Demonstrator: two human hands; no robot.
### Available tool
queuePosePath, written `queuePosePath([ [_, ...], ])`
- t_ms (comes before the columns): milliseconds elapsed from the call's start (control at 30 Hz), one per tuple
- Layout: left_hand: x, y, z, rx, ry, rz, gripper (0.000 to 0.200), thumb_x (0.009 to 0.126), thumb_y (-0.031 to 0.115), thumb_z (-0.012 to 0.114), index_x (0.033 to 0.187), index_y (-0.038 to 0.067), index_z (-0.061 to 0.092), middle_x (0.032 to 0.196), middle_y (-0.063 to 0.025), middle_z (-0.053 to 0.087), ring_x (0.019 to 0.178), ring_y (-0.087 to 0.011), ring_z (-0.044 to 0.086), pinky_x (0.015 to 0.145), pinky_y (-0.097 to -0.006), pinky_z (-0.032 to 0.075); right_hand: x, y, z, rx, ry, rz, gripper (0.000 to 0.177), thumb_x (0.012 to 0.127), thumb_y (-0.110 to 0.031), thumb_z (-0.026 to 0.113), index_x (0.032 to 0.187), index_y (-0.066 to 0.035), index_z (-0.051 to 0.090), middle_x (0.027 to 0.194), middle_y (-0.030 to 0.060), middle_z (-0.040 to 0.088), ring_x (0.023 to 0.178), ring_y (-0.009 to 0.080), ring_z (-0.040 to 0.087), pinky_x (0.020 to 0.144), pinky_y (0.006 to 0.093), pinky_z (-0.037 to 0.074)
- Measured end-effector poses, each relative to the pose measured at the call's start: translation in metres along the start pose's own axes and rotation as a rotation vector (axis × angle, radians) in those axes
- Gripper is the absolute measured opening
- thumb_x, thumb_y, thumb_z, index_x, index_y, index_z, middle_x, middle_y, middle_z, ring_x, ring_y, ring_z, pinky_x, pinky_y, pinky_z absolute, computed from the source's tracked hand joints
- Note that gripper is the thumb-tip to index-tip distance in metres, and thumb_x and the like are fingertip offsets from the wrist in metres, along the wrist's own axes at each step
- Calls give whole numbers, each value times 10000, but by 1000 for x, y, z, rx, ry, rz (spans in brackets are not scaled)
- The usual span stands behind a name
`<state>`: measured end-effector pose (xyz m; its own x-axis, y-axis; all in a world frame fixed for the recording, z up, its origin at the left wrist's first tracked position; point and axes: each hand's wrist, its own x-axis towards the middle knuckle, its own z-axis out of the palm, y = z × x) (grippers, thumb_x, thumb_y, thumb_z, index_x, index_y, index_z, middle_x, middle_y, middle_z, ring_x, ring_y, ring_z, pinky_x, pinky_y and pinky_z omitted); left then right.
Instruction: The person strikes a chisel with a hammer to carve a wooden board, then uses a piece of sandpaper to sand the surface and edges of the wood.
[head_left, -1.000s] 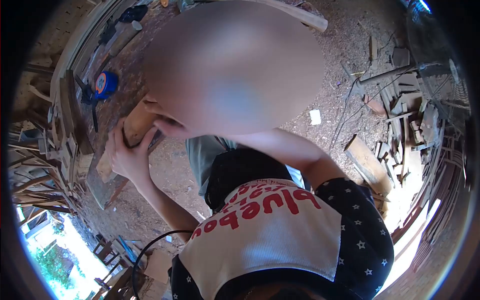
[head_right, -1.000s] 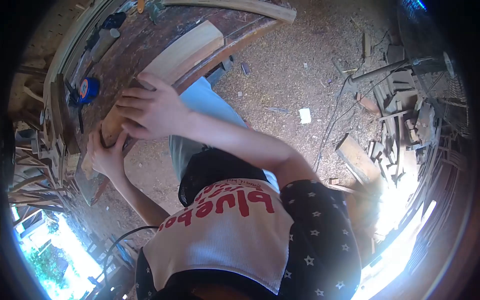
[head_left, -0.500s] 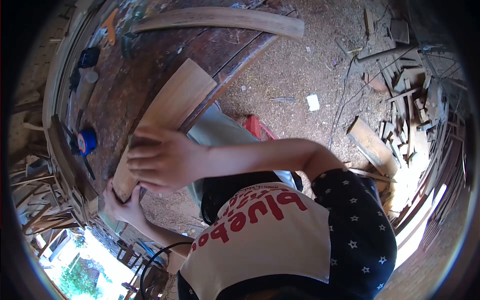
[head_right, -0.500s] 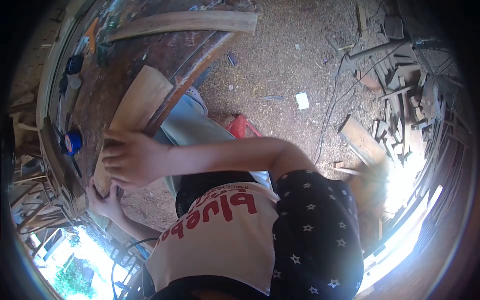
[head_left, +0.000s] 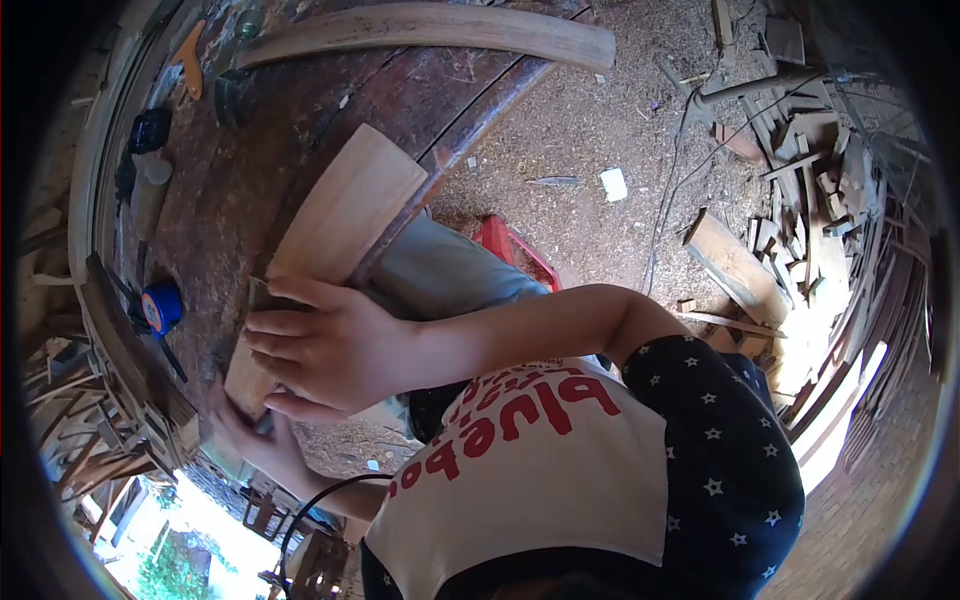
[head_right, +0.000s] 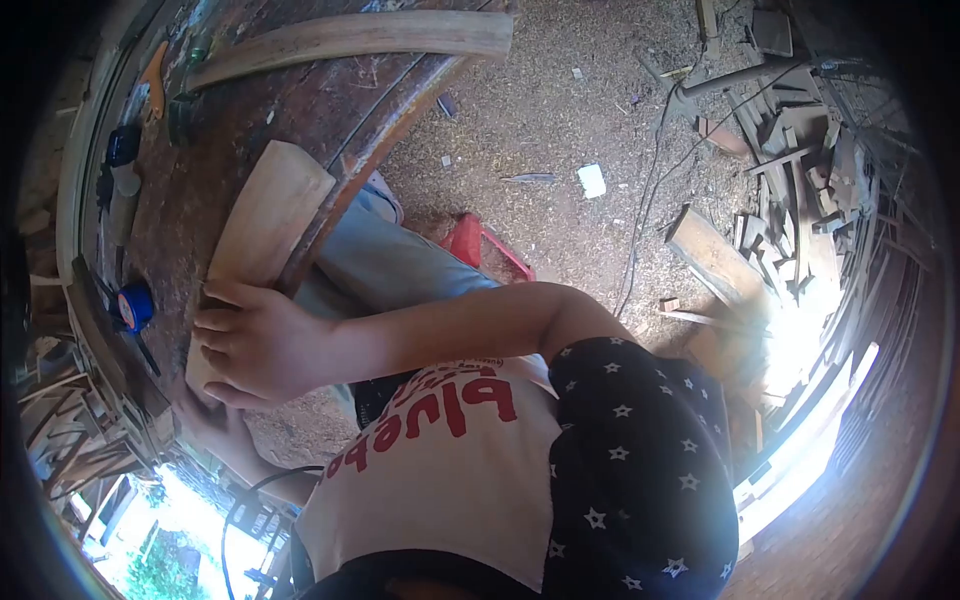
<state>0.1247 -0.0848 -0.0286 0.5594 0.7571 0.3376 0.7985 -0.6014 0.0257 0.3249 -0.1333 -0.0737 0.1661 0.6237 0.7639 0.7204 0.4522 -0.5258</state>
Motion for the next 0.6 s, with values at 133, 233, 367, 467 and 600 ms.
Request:
queuePosePath([
  [133,14,62,6,-56,93,137,738,838,536,587,1348,25,434,1345,-177,481,1231,-360,473,1014,-449,372,-3,3,-3,146,-17,35,386,856,-346,525,971,-7,668,985,113,666,1012,227,609,998,431,378],
  [233,18,92,28,-397,194,77,679,898,460,528,1394,25,369,1413,-168,418,1291,-341,420,1067,-436,333,3,3,-1,187,21,73,331,856,-284,523,944,19,624,878,135,632,918,254,604,954,404,393],
  [367,16,90,42,-191,127,114,589,927,358,507,1394,25,372,1386,-171,451,1262,-312,464,1043,-433,363,12,3,-10,249,147,129,219,847,-158,552,926,46,548,754,163,598,790,298,609,857,391,449],
  [467,19,86,42,-160,159,223,509,928,307,526,1353,39,443,1347,-134,503,1218,-294,511,1011,-433,394,15,3,-22,351,117,241,231,849,-96,551,1035,35,512,851,178,619,808,289,643,730,360,515],
  [600,27,96,32,-195,182,224,452,906,310,554,1286,66,533,1311,-59,545,1188,-252,536,994,-423,393,17,2,-27,198,65,217,324,871,-122,542,1134,52,470,838,176,618,783,294,651,684,359,526],
])
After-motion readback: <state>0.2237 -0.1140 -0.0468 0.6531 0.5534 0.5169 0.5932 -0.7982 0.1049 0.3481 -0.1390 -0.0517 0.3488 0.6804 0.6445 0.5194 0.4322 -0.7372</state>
